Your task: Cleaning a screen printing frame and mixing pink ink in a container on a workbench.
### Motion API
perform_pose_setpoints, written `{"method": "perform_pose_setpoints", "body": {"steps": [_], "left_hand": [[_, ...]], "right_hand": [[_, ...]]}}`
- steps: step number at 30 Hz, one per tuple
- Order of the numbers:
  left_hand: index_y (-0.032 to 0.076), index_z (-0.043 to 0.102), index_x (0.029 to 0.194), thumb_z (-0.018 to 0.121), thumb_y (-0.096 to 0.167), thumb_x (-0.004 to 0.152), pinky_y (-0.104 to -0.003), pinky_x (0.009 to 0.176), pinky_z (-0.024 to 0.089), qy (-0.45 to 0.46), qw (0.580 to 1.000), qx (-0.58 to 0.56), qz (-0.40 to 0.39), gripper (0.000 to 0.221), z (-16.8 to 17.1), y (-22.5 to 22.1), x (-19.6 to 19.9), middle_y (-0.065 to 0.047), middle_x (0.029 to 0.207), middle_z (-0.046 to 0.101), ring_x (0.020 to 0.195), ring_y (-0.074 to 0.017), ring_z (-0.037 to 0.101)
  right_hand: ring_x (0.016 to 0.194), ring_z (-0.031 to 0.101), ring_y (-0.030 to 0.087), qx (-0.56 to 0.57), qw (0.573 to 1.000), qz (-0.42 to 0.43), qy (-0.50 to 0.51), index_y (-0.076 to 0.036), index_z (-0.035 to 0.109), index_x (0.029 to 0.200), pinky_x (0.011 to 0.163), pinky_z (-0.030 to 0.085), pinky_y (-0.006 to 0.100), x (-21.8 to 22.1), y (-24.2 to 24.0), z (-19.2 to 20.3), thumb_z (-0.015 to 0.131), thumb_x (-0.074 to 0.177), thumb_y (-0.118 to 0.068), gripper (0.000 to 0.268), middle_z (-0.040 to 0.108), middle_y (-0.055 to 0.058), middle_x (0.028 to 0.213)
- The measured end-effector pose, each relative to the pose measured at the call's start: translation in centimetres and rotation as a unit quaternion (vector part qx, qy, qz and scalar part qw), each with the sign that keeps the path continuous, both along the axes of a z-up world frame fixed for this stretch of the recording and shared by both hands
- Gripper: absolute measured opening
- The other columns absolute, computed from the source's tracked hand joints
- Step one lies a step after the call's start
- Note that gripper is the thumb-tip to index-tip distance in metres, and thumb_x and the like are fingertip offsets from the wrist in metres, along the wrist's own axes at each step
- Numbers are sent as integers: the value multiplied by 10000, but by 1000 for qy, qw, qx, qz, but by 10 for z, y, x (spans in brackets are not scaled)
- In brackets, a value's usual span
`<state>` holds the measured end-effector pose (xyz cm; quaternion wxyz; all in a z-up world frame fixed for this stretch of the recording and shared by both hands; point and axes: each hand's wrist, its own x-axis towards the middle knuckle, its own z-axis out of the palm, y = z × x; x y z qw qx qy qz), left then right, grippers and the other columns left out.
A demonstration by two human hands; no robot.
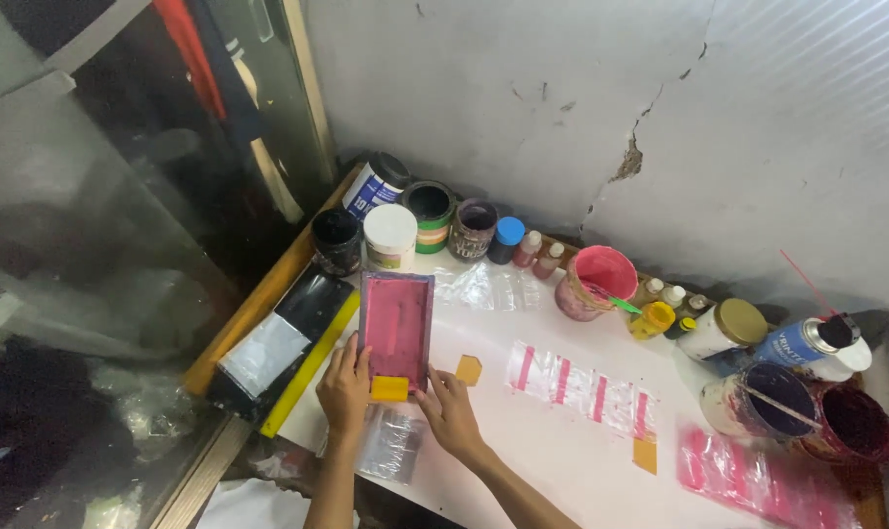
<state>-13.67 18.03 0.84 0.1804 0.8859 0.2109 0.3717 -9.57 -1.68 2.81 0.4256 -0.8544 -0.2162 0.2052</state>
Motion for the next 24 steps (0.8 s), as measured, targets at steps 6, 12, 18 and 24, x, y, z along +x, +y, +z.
{"method": "perform_pose_setpoints", "body": {"steps": [6,12,18,24], "left_hand": [[68,676,1335,682,350,968,-362,712,624,9,1000,-29,-7,463,-3,3,1,-118,1163,759,924,-269,766],[80,677,1356,756,357,933,-375,799,550,-28,998,17,45,512,21,-10,-3,-118,1186,725,997,-281,673],[129,757,1177,771,219,953,-409,858,535,-138,975,143,-96,243,40,-85,34,-63,1020,729,896,-260,671],[220,738,1177,704,348,943,-341,752,572,71,967,-1,-245,269,-11,-166,97,8,1027,699,974,-205,674]], "right_hand": [[1398,415,244,-4,1000,-12,13,-263,356,1582,1146,426,468,0,0,-2,434,997,-564,662,462,75,1511],[1381,446,272,21,1000,-14,-4,-141,350,1589,1147,402,438,4,-13,-12,433,1020,-544,702,484,136,1468],[1206,592,264,98,961,-163,-199,-133,614,1403,1094,439,393,41,-99,-87,659,991,-257,433,656,96,1298],[1076,675,403,-55,869,-370,-324,-62,728,1231,1001,497,477,73,-261,-103,704,934,-120,303,728,195,1109]]}}
